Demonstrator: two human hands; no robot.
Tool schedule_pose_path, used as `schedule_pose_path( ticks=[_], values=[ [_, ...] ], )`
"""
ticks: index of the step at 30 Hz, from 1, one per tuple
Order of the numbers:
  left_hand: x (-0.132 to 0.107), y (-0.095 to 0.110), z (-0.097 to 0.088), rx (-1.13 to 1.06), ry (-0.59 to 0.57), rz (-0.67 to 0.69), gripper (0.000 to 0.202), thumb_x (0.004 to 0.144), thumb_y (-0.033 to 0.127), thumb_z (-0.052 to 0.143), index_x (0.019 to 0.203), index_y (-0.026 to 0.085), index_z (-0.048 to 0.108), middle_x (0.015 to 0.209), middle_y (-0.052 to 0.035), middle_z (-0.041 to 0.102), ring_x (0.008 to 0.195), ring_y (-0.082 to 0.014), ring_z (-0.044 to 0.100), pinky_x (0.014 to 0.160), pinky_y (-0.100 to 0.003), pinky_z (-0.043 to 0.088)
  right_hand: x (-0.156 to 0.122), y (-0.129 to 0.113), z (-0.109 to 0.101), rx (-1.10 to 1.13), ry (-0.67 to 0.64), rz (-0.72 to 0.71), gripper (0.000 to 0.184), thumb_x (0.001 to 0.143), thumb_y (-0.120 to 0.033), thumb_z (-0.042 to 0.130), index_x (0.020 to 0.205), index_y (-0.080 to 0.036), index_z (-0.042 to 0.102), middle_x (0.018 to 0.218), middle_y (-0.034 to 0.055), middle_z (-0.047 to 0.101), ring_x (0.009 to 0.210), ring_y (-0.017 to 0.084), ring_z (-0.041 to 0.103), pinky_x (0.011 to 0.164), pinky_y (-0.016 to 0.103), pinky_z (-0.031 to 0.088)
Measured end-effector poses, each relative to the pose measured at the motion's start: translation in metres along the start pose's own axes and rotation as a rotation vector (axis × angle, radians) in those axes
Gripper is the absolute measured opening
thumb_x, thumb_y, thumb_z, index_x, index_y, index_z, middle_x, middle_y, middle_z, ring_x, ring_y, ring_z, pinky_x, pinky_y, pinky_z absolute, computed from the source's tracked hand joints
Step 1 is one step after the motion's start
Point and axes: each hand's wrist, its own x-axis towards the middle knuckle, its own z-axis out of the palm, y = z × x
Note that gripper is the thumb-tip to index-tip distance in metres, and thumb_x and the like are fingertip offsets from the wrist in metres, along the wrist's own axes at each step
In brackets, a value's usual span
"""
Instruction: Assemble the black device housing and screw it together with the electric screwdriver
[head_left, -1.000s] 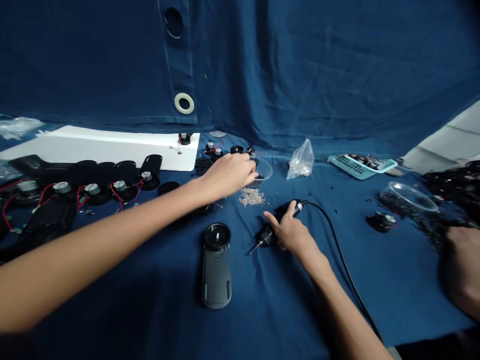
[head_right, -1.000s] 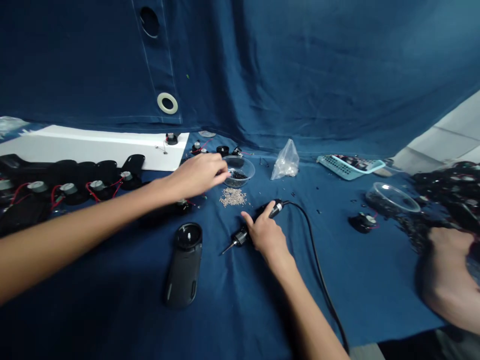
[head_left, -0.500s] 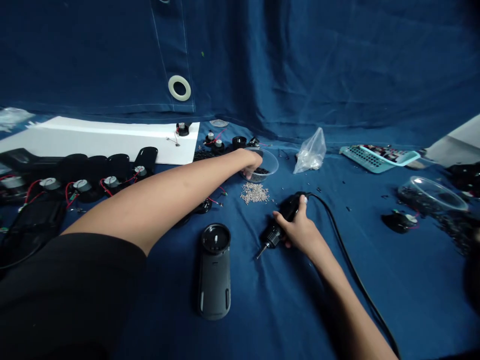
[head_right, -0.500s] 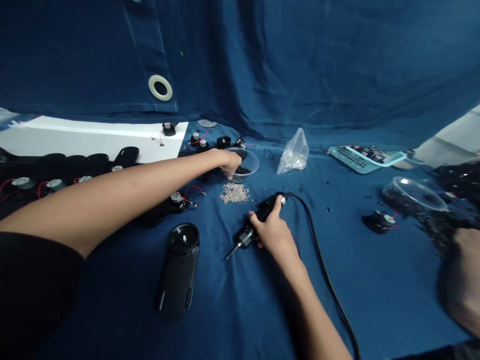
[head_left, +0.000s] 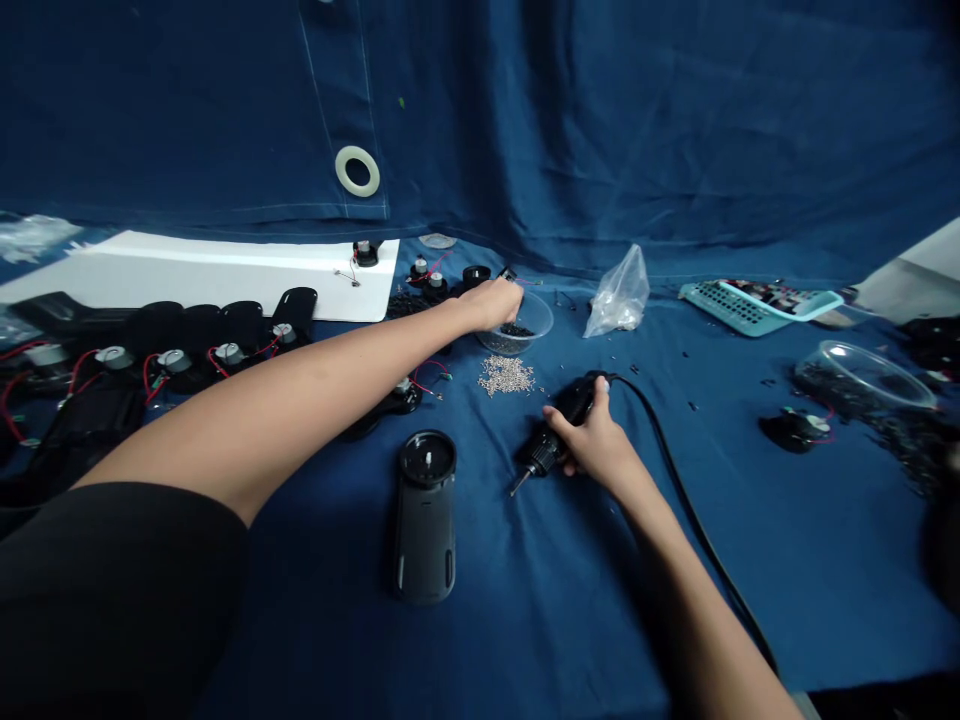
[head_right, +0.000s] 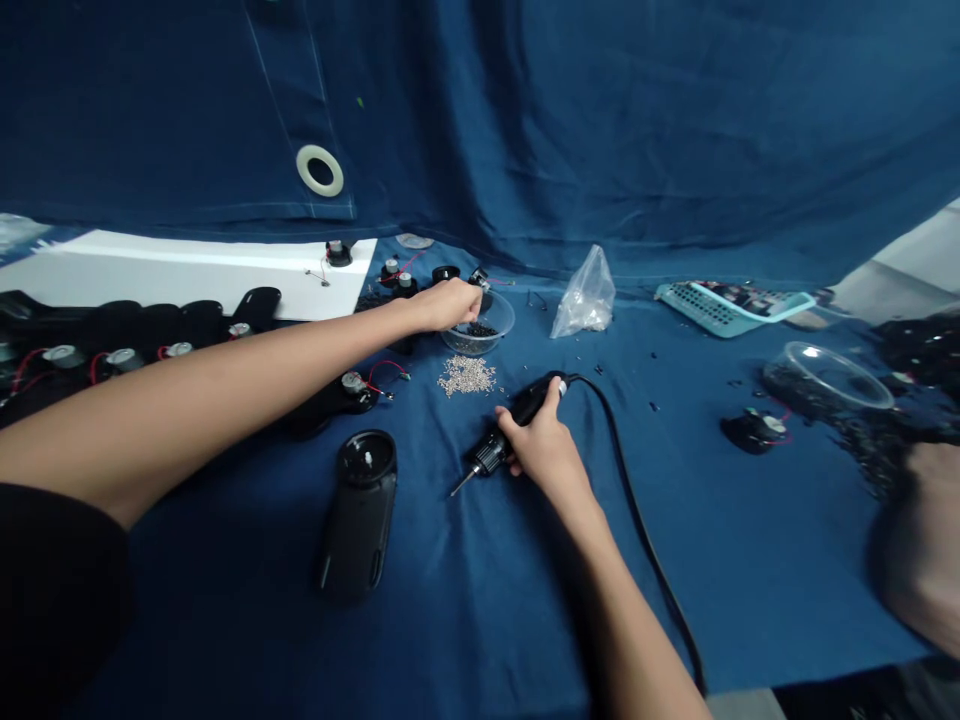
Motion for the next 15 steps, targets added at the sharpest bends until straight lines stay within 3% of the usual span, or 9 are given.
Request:
schedule_pose_path(
  ticks=[4,7,10,12,13,15],
  values=[
    [-0.028,0.01,0.0,-0.053,0.247,0.054,0.03,0.086,0.014,0.049,0.112,0.008,0.064,0.105,-0.0121,0.068,0.097,-0.0181,0.061,0.088,-0.03,0.043,0.001,0.001,0.0,0.151,0.019,-0.023,0.114,0.078,-0.052,0.064,0.152,-0.012,-0.013,0.043,-0.0048,0.058,0.038,0.024,0.061,0.037,0.029,0.046],
    [-0.071,0.025,-0.002,-0.318,0.425,0.078,0.022,0.088,0.018,0.052,0.099,0.011,0.069,0.098,-0.0075,0.07,0.089,-0.0144,0.063,0.082,-0.026,0.045,-0.004,-0.004,-0.001,0.423,0.083,-0.046,0.113,0.076,-0.048,0.067,0.151,-0.012,-0.01,0.047,-0.0048,0.059,0.037,0.022,0.059,0.034,0.026,0.043],
    [-0.131,0.045,-0.001,-0.63,0.507,0.012,0.017,0.084,0.023,0.06,0.093,0.012,0.07,0.083,-0.005,0.07,0.07,-0.0119,0.062,0.069,-0.024,0.049,-0.013,-0.014,-0.003,0.767,0.098,-0.045,0.083,0.076,-0.043,0.069,0.141,-0.017,0.025,0.052,-0.0058,0.059,0.038,0.016,0.056,0.035,0.023,0.043],
    [-0.17,0.059,0.004,-0.77,0.521,-0.058,0.015,0.081,0.023,0.065,0.092,0.012,0.07,0.076,-0.0031,0.069,0.067,-0.0117,0.062,0.066,-0.024,0.05,-0.02,-0.019,-0.003,0.947,0.05,-0.015,0.048,0.077,-0.041,0.068,0.115,-0.018,0.048,0.055,-0.0048,0.06,0.043,0.012,0.058,0.041,0.02,0.049],
    [-0.187,0.066,0.008,-0.829,0.539,-0.092,0.014,0.081,0.023,0.067,0.09,0.013,0.07,0.075,-0.0027,0.07,0.067,-0.0121,0.063,0.067,-0.024,0.052,-0.023,-0.022,-0.002,1.009,0.02,0.004,0.036,0.078,-0.041,0.067,0.101,-0.018,0.053,0.058,-0.0032,0.061,0.047,0.011,0.061,0.046,0.02,0.054],
    [-0.215,0.079,0.019,-0.924,0.591,-0.145,0.013,0.079,0.024,0.069,0.088,0.014,0.07,0.078,-0.0023,0.071,0.07,-0.0131,0.066,0.069,-0.025,0.054,-0.029,-0.026,0.0,1.076,-0.046,0.029,0.027,0.081,-0.041,0.065,0.084,-0.017,0.053,0.064,0.0007,0.065,0.058,0.012,0.067,0.061,0.022,0.06]
  ],
)
